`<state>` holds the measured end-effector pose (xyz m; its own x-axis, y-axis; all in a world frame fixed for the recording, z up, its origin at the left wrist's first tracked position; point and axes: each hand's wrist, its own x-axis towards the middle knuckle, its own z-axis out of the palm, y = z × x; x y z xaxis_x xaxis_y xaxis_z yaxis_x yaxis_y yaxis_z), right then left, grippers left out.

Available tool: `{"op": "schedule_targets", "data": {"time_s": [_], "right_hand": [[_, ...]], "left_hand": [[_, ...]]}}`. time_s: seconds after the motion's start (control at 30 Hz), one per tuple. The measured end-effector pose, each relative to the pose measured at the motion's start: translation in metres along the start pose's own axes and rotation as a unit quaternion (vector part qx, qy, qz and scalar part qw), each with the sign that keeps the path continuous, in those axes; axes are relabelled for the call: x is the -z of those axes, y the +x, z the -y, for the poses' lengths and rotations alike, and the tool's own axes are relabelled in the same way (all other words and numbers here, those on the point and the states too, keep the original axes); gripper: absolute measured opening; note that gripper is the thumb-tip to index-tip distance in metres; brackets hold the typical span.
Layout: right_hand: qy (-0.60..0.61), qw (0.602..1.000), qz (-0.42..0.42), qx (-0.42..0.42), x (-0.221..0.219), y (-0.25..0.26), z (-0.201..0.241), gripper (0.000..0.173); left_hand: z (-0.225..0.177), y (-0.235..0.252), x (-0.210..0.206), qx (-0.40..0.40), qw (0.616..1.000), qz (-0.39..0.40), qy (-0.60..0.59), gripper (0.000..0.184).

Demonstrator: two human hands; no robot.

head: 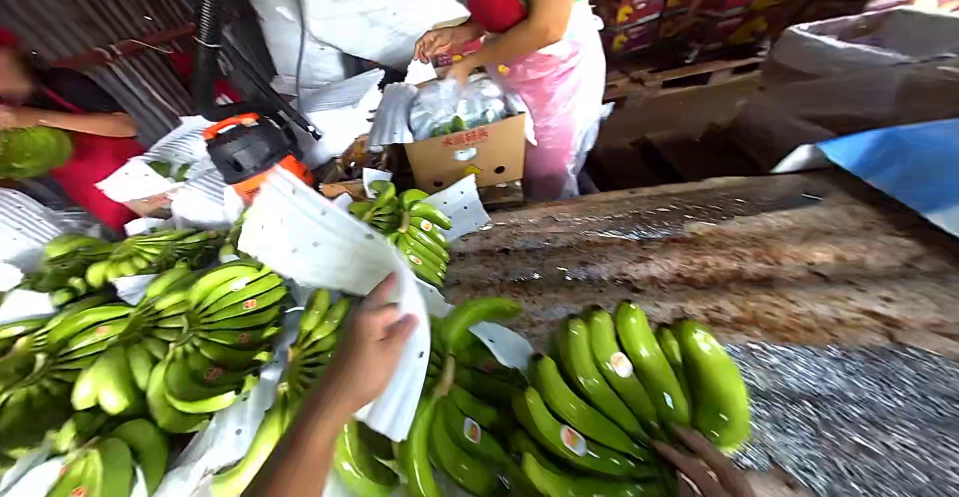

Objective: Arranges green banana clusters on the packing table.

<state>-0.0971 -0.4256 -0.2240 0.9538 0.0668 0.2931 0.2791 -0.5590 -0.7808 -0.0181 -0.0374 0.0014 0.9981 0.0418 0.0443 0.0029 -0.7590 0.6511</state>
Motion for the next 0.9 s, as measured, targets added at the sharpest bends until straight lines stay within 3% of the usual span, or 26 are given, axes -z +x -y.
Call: {"op": "schedule_targets", "data": {"time_s": [0.1, 0.2, 0.27, 0.33, 0.43, 0.53, 0.63, 0.77, 0.9], "right_hand": [[-0.018, 0.986, -0.142, -0.080, -0.028, 0.005, 0.027, 0.029], [0.035, 0.948, -0.246, -0.198, -0.043, 0.006, 0.038, 0.075], [0.176, 0.908, -0.208, -0.319, -0.042, 0.001, 0.041, 0.090], [0.245, 0.889, -0.168, -0.349, -0.038, -0.004, 0.033, 0.081], [0.272, 0.895, -0.135, -0.326, -0.033, -0.012, 0.016, 0.073], [0.290, 0.902, -0.120, -0.297, -0.032, -0.017, 0.004, 0.073], [0.349, 0.882, -0.143, -0.281, -0.036, -0.018, 0.000, 0.071], [0.394, 0.849, -0.208, -0.284, -0.044, -0.020, 0.003, 0.057], [0.403, 0.829, -0.244, -0.302, -0.041, -0.019, 0.017, 0.052]], "left_hand": [[-0.043, 0.044, -0.080, -0.066, 0.985, 0.159, 0.025, 0.032], [-0.066, 0.071, -0.138, -0.097, 0.953, 0.275, -0.081, 0.037], [-0.070, 0.077, -0.158, -0.109, 0.910, 0.342, -0.209, 0.051], [-0.077, 0.079, -0.167, -0.062, 0.877, 0.349, -0.325, 0.065], [-0.094, 0.094, -0.181, 0.043, 0.874, 0.348, -0.337, 0.065], [-0.109, 0.111, -0.203, 0.023, 0.867, 0.385, -0.316, 0.064], [-0.127, 0.104, -0.203, 0.017, 0.866, 0.403, -0.295, 0.064], [-0.128, 0.068, -0.182, -0.004, 0.863, 0.418, -0.284, 0.066], [-0.095, 0.030, -0.172, 0.138, 0.854, 0.402, -0.300, 0.066]]}}
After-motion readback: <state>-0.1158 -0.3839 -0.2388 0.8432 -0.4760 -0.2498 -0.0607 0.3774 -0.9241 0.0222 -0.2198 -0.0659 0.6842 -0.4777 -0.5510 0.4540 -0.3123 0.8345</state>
